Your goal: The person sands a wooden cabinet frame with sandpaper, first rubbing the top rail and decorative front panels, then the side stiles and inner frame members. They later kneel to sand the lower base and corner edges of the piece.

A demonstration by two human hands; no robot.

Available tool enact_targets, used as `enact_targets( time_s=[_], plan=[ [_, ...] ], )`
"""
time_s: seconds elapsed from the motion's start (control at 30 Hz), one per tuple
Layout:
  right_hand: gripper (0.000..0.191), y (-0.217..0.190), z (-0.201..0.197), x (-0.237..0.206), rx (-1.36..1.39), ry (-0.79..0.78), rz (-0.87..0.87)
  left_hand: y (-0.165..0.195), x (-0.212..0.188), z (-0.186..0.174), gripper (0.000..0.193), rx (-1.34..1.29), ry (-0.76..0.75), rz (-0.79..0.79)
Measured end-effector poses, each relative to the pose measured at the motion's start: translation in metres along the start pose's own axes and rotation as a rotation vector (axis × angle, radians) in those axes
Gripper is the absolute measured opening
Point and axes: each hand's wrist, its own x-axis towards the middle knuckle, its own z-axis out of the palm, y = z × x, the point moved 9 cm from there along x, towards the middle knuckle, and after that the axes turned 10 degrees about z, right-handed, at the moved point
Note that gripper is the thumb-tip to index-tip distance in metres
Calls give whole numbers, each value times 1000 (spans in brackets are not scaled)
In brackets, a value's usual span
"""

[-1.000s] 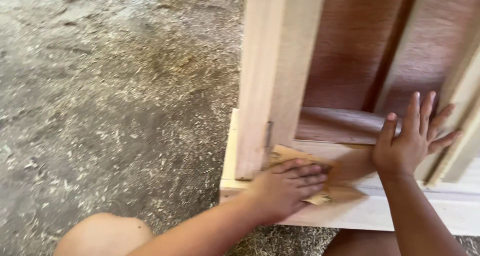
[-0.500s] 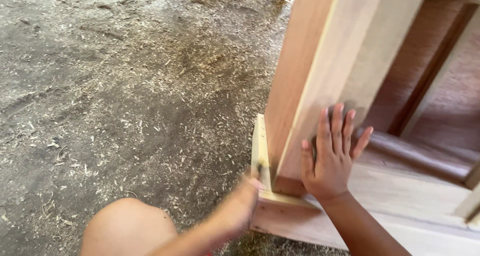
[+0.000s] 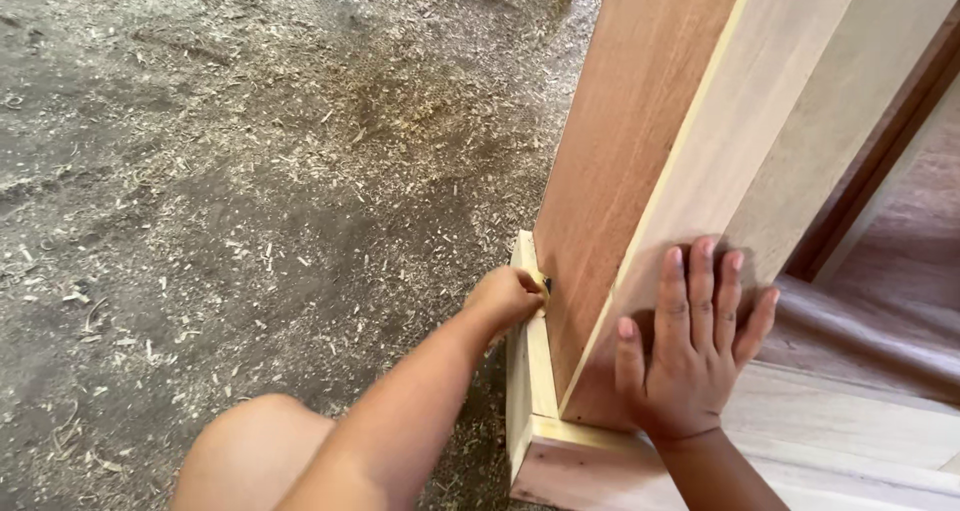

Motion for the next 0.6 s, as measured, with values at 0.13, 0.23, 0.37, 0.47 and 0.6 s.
enact_targets(
  time_s=[0.13, 0.23, 0.37, 0.47, 0.6],
  plan=[
    [65, -1, 1, 0, -36, 4, 5, 8, -47, -2, 35, 46, -20, -23],
    [66, -2, 1, 1, -40, 9, 3, 20, -75, 6, 43, -133, 54, 67],
    [67, -3, -1, 1, -18, 1, -2, 11, -75, 19, 77, -398, -85, -92],
    [67, -4, -2, 2, -27, 4, -1, 25, -76, 12, 81, -246, -237, -57],
    [67, -5, -2, 1, -24, 6, -1, 55, -122, 13, 87, -159, -458, 13]
  ],
)
